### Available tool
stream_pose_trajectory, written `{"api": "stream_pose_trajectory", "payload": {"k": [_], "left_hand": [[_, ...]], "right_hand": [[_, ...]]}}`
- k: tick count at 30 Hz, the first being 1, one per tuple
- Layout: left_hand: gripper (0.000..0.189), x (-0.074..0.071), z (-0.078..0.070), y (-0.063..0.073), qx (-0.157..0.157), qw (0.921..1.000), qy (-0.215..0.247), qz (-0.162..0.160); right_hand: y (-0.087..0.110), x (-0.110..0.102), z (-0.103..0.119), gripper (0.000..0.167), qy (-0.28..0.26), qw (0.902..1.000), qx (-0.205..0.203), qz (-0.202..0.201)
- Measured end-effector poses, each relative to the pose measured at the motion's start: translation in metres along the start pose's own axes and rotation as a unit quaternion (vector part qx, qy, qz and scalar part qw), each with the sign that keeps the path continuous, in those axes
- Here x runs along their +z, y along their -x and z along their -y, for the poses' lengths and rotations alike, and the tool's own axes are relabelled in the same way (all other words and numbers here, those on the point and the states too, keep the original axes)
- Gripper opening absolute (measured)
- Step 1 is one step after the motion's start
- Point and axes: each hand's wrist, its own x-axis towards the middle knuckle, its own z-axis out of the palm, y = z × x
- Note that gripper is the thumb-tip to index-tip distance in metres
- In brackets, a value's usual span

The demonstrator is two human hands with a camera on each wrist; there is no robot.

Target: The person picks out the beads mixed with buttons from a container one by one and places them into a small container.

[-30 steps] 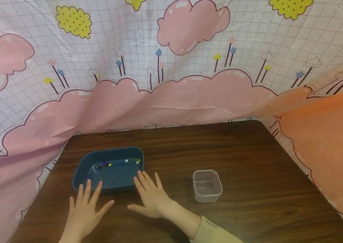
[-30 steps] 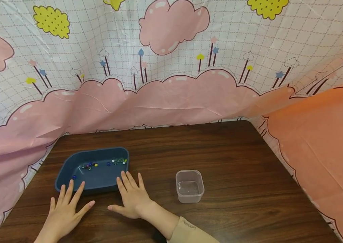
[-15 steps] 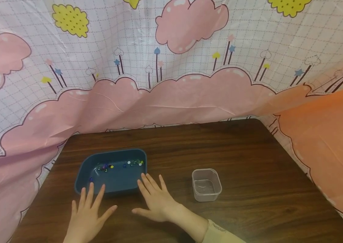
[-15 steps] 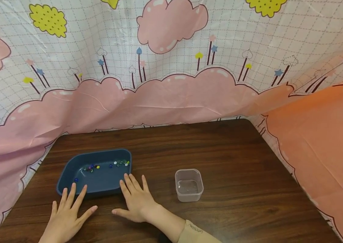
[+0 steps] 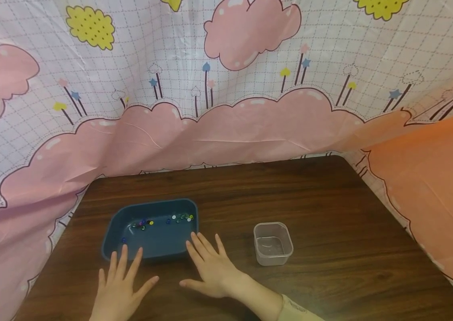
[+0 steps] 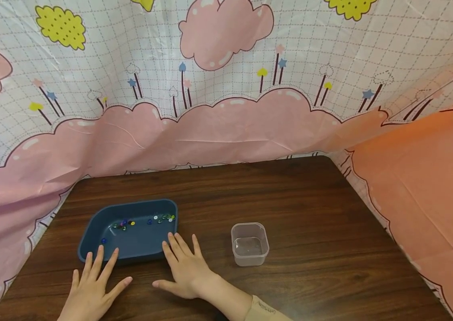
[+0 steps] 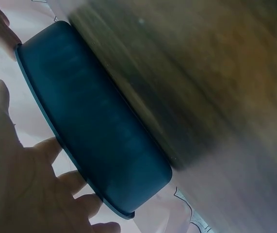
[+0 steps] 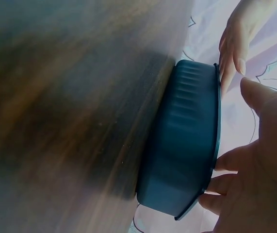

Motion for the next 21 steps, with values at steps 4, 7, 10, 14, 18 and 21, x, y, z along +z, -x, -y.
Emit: {"api": "stream_pose_trajectory", "payload": {"k": [4,7,10,14,18,21], "left_hand": [[0.085,0.002,-0.003,0.002,0.005,1.0,-0.002,-0.003],[0.085,0.004,-0.006,0.005,0.004,1.0,0.001,-0.004],[0.084,0.005,-0.011,0.008,0.005,1.0,0.004,-0.005],[0.083,0.006,-0.017,0.012,0.006,0.9999,0.01,-0.005],[0.083,0.007,-0.02,0.014,0.003,1.0,0.001,-0.009],[0.083,0.008,-0.022,0.015,-0.002,1.0,-0.006,-0.007]], "right_hand": [[0.006,-0.001,-0.002,0.087,-0.004,1.0,-0.004,-0.001],[0.011,-0.001,-0.003,0.088,-0.005,0.9999,-0.009,-0.004],[0.017,-0.001,-0.004,0.088,-0.003,0.9999,-0.01,-0.006],[0.024,-0.001,-0.006,0.088,-0.007,0.9999,-0.01,-0.007],[0.028,-0.001,-0.007,0.088,-0.011,0.9998,-0.011,-0.014],[0.031,-0.001,-0.008,0.088,-0.011,0.9998,-0.007,-0.017]]}}
